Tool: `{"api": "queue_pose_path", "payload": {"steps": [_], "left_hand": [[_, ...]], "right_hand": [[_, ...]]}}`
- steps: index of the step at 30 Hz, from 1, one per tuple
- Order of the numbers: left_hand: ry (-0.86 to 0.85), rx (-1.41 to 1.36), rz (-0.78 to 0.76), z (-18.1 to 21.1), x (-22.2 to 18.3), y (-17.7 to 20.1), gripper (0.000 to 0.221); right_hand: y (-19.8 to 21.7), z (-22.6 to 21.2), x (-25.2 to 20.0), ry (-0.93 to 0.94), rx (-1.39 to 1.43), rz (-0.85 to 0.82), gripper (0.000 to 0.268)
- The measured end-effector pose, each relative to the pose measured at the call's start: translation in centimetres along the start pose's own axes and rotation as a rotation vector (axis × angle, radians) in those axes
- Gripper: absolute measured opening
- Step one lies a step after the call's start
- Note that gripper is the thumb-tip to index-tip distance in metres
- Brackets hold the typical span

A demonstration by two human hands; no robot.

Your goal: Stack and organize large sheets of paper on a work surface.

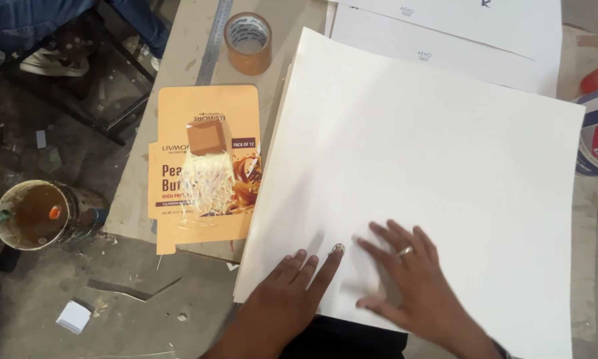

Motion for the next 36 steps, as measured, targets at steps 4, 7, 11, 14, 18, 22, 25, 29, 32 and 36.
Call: {"api": "queue_pose_path", "payload": {"steps": [4, 7, 11, 14, 18, 22, 25, 29, 32, 36], "left_hand": [[-0.035, 0.135, 0.073, 0.9, 0.2, -0.6, 0.096], [-0.025, 0.147, 0.057, 0.7, 0.0, -0.3, 0.096], [-0.053, 0.031, -0.039, 0.6, 0.5, 0.8, 0.104], [-0.095, 0.021, -0.093, 0.4, 0.6, 0.8, 0.103], [-0.084, -0.019, -0.117, -0.4, -0.2, -1.1, 0.096], [-0.008, -0.045, -0.12, -0.6, 0.8, 0.9, 0.088], [-0.073, -0.018, -0.028, 0.1, 1.1, 1.6, 0.096], [-0.165, 0.129, 0.114, 0.8, 0.4, 1.4, 0.085], [-0.192, 0.165, 0.14, 1.6, 0.4, 2.2, 0.065], [-0.145, 0.172, 0.243, 2.4, 0.5, 1.6, 0.056]], "right_hand": [[-0.6, -1.1, -0.8, 0.022, -0.019, -0.076, 0.097], [-1.6, -1.2, -1.5, 0.031, -0.047, -0.108, 0.102], [-2.5, -1.3, -2.0, 0.069, -0.076, -0.085, 0.102], [-2.6, -1.1, -2.2, 0.106, -0.104, -0.069, 0.102], [-2.2, -1.2, -2.4, 0.147, -0.122, -0.066, 0.096], [-1.8, -1.3, -2.5, 0.17, -0.136, -0.097, 0.091], [-1.2, -1.4, -2.5, 0.18, -0.116, -0.117, 0.09], [-1.1, -1.7, -2.8, 0.178, -0.112, -0.126, 0.087], [-2.4, -1.4, -3.8, 0.155, -0.127, -0.139, 0.078], [-5.2, -0.4, -4.8, 0.068, -0.165, -0.115, 0.065]]}}
Point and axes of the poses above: each hand's wrist, its own x-axis towards the middle knuckle, its own y-axis out of the back of the hand, z = x × y, the point moved 4 cm from there along x, towards the middle knuckle, and after that the axes turned 10 degrees about x, right-handed, at the moved point
